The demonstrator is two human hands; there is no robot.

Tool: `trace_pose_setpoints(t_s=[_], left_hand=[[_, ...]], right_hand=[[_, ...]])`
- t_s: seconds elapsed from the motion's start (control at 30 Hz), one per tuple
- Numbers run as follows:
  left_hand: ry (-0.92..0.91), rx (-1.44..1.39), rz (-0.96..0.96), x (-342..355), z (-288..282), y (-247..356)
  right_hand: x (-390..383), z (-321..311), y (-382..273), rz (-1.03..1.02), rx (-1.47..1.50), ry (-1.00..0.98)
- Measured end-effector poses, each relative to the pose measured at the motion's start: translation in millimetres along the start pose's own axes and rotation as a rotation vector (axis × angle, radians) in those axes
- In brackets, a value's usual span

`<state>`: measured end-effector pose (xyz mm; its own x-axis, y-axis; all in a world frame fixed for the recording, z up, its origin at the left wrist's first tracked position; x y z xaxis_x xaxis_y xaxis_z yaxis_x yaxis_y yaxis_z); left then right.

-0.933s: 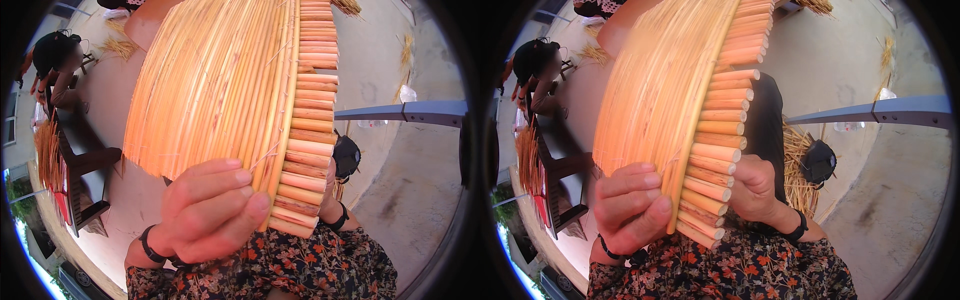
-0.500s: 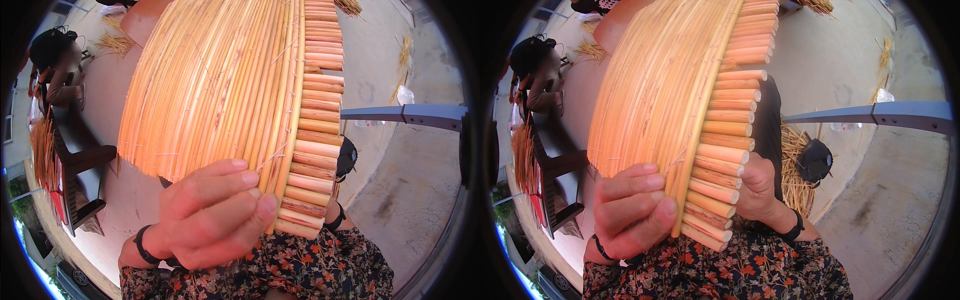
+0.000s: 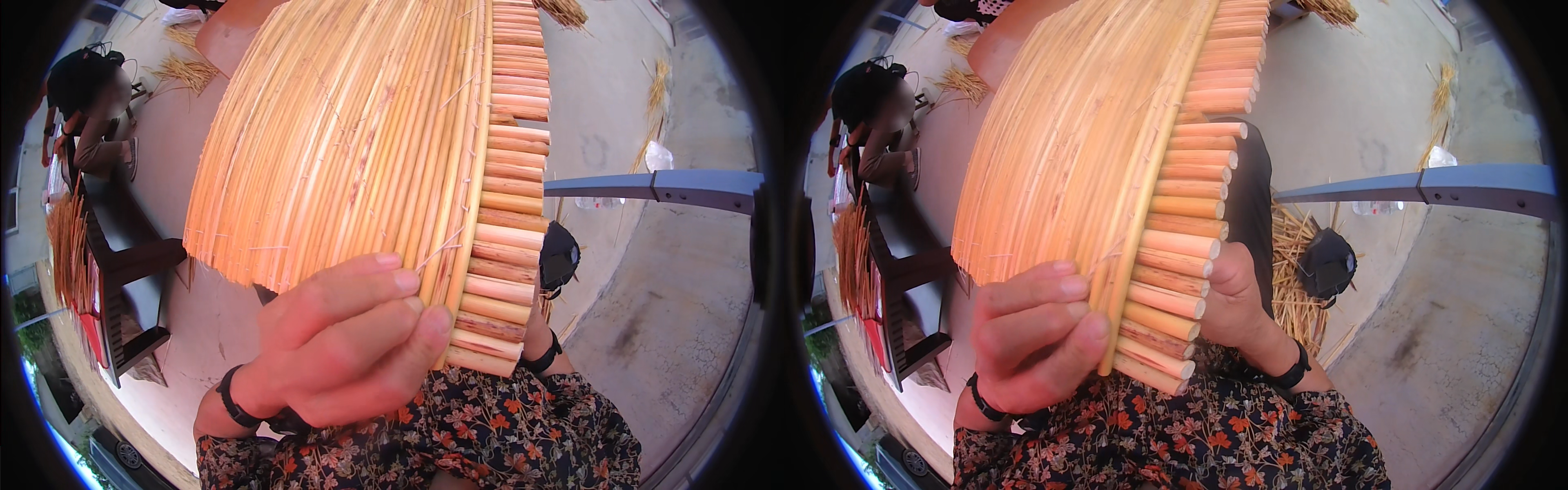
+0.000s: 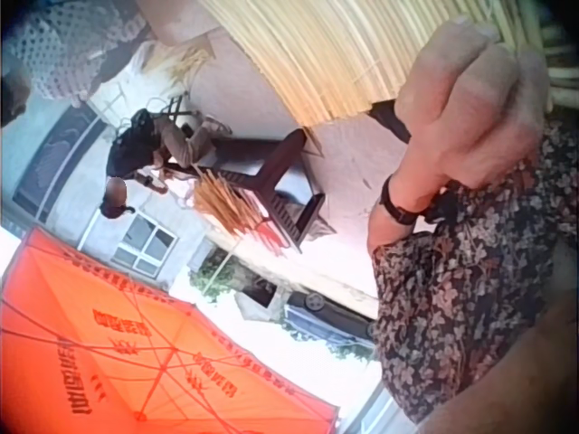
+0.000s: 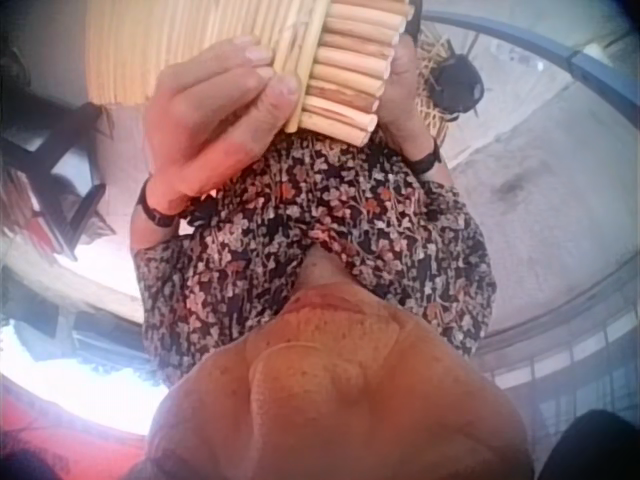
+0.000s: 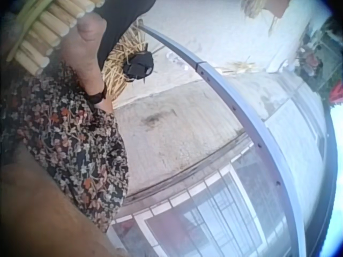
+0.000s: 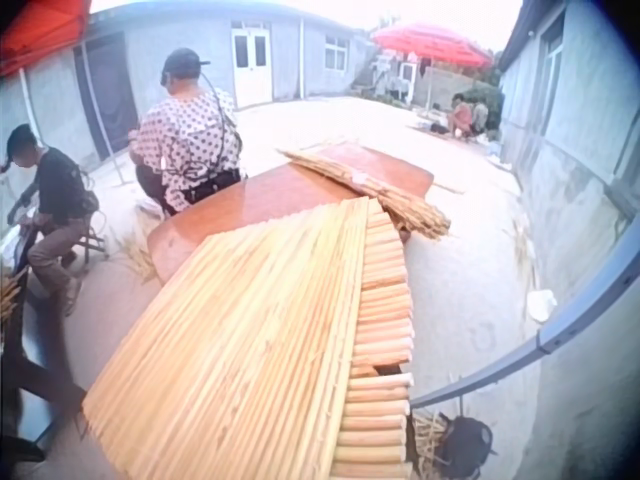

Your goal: The person weaves thin white string through a bundle of bamboo sticks held in their hands. They repeatedly wrap the string around the sticks and pull it tight to secure the bundle, rotating the object to access different sides.

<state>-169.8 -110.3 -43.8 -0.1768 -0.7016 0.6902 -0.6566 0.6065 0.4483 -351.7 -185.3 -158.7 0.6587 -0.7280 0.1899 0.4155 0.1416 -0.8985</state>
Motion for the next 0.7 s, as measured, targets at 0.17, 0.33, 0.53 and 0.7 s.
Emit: trace_pose_setpoints(t_s=[0.17, 0.33, 0.53, 0.7], left_hand=[[0.017, 0.021, -0.029, -8, 4, 2], [-0.023, 0.029, -0.058, -9, 0, 5], [-0.074, 0.019, -0.063, -9, 0, 4], [-0.094, 0.036, -0.054, -13, 2, 1]], right_hand=[[3, 13, -28, 0.17, 0.461, -0.004], [6, 19, -38, 0.214, 0.599, 0.012], [4, 23, -36, 0.182, 0.547, 0.025], [4, 21, -37, 0.347, 0.53, 0.075]])
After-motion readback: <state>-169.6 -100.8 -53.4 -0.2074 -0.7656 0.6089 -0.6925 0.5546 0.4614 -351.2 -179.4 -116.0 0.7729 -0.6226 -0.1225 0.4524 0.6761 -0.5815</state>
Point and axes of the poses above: each hand's wrist, its own x-axis towards the middle knuckle, its own z-axis out of the palm, y = z × x, the point moved 1 cm from there along x, towards the middle knuckle, and after that the axes turned 6 degrees about -x, right-handed, at the moved point
